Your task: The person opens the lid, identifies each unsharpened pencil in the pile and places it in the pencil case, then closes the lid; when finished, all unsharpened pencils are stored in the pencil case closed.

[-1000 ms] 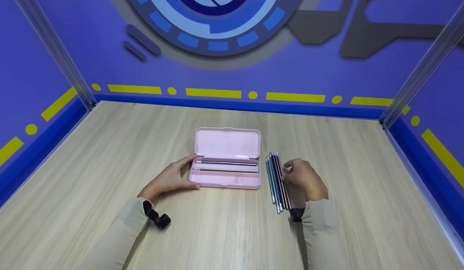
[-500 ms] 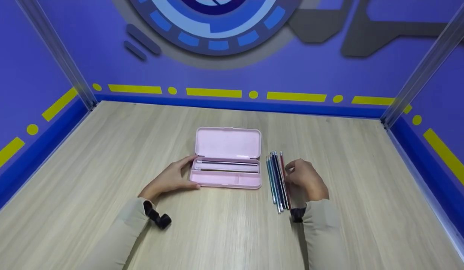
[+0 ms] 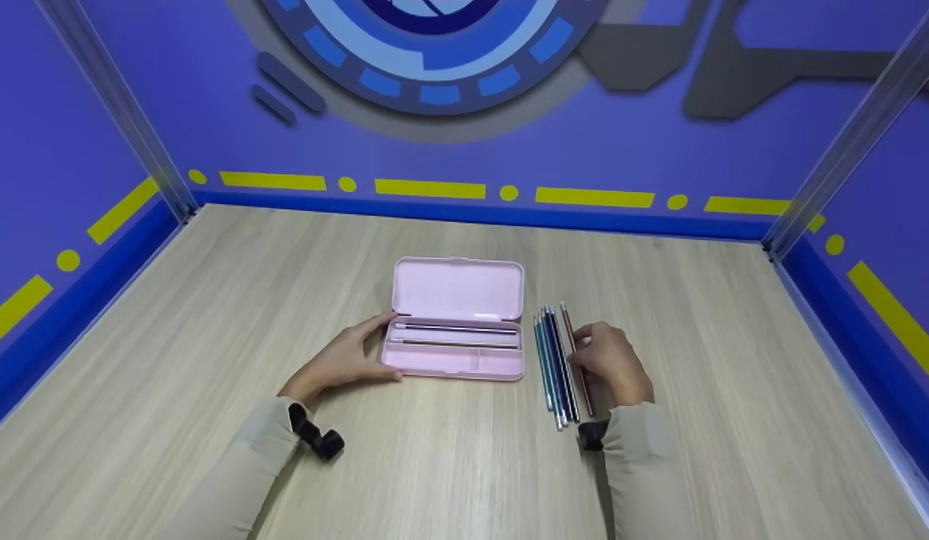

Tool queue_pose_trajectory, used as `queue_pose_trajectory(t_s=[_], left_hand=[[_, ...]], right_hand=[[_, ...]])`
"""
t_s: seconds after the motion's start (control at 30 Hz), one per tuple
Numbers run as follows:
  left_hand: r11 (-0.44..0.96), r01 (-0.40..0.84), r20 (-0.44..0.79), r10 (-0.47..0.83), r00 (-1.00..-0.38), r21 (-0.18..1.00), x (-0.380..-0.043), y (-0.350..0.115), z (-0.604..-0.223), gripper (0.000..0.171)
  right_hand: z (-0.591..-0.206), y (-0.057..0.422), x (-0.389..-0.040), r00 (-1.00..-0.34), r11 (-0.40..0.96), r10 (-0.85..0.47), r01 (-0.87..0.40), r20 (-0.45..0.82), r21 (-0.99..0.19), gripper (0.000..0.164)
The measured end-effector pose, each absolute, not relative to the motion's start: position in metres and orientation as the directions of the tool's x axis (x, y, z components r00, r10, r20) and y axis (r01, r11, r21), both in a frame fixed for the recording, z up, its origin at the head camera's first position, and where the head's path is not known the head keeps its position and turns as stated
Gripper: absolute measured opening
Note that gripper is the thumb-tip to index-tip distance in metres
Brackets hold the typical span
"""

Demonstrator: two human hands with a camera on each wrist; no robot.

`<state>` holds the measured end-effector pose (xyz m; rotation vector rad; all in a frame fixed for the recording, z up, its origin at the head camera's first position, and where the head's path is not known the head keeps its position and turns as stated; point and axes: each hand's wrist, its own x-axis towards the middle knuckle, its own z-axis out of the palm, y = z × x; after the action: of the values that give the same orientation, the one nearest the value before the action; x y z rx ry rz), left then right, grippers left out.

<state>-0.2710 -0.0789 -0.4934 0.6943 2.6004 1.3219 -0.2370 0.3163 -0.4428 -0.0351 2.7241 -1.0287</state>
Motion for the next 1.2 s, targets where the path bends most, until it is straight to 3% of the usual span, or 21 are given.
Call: queue_pose_trajectory(t_s=[0.77,1.2], left_hand=[[0.495,0.352,0.101,0.465,-0.880,0.794,-0.270,-0.078,-0.492,0.104],[0.504,0.333,0.080,0.459,-0.885,0.797,-0.271,-0.078,-0.494,0.104]], right_hand=[[-0.434,0.315,-0.242,-0.979,0.736,-0.086,0.062,-0.183,-0.674,0.049],[-0.424,0.300,-0.248,-0.995,0.695,-0.056,0.023,-0.086,-0.719,0.037]])
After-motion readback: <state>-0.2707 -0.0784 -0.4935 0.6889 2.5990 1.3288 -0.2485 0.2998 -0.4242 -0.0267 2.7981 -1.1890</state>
